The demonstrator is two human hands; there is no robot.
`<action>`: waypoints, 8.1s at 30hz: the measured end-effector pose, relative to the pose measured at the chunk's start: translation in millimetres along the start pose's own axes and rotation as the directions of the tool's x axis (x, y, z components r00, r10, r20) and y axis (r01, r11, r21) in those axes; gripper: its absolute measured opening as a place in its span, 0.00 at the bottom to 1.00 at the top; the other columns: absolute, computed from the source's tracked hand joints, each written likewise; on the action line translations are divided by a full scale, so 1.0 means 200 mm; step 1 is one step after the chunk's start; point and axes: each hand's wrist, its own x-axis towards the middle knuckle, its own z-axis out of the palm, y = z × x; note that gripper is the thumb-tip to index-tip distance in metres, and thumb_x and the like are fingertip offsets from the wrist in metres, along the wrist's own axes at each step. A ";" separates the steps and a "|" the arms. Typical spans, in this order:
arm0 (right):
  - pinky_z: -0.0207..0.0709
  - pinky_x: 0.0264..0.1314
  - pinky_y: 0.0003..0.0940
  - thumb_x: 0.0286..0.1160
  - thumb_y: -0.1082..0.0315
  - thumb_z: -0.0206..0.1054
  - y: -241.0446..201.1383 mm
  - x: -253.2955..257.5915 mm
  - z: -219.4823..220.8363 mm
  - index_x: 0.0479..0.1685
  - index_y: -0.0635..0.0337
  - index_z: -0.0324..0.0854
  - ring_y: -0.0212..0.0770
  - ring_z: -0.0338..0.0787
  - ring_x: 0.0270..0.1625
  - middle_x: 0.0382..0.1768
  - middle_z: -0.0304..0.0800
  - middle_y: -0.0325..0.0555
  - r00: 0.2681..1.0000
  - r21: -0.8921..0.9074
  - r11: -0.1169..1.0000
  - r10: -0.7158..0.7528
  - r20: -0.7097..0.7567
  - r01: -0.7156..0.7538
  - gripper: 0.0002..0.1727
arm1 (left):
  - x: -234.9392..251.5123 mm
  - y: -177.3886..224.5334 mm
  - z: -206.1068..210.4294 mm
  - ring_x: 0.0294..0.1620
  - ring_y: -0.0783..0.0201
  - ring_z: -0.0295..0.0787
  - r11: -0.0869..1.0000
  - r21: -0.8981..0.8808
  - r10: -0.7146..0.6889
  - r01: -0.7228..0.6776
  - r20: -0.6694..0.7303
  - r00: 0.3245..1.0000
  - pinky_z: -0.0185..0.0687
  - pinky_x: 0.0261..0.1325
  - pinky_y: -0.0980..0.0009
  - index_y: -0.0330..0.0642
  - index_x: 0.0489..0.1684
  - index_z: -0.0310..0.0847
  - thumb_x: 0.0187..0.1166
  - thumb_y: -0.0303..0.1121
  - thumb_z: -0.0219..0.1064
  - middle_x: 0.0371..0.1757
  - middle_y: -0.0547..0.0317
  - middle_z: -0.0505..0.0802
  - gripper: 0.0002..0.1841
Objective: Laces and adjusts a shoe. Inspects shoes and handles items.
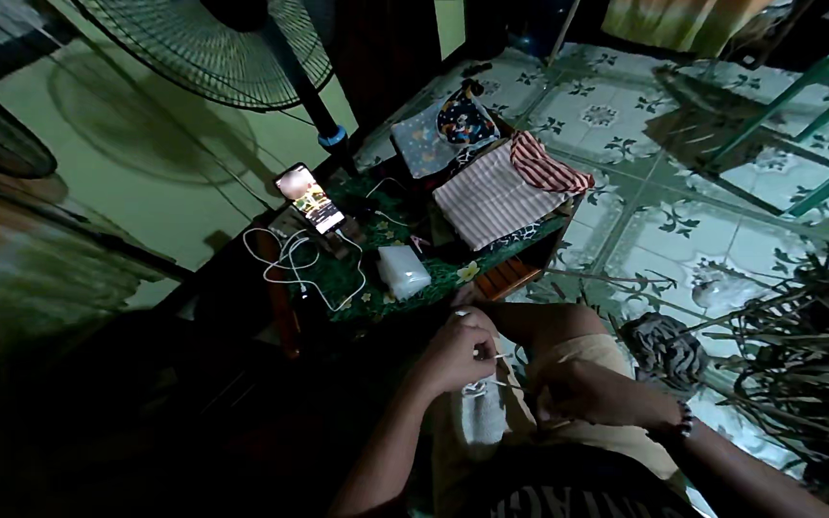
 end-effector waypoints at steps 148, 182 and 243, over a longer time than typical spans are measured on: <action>0.78 0.70 0.43 0.67 0.70 0.68 -0.12 0.40 0.12 0.42 0.62 0.88 0.45 0.83 0.66 0.57 0.87 0.52 0.728 -0.076 0.861 -0.469 -0.500 0.503 0.08 | -0.32 -0.11 0.22 0.22 0.76 0.73 0.770 -0.637 -0.199 -0.046 -0.309 0.930 0.70 0.27 0.79 0.41 0.37 0.84 0.79 0.29 0.60 0.25 0.69 0.81 0.06; 0.86 0.51 0.37 0.68 0.47 0.79 -0.15 0.20 0.10 0.48 0.62 0.88 0.34 0.90 0.42 0.40 0.92 0.42 0.936 0.014 0.977 -0.200 -0.291 0.213 0.25 | -0.32 -0.09 0.26 0.19 0.80 0.69 0.630 -0.773 -0.247 -0.066 -0.281 0.927 0.64 0.21 0.82 0.42 0.42 0.87 0.82 0.30 0.65 0.29 0.71 0.84 0.05; 0.90 0.44 0.31 0.81 0.77 0.64 -0.11 0.37 0.19 0.48 0.67 0.90 0.34 0.92 0.37 0.39 0.94 0.43 0.877 0.558 0.688 -0.267 -0.399 0.463 0.08 | -0.30 -0.22 0.41 0.36 0.68 0.91 0.453 -0.806 -0.167 -0.381 -0.496 0.852 0.89 0.40 0.71 0.36 0.44 0.92 0.76 0.23 0.70 0.42 0.55 0.95 0.06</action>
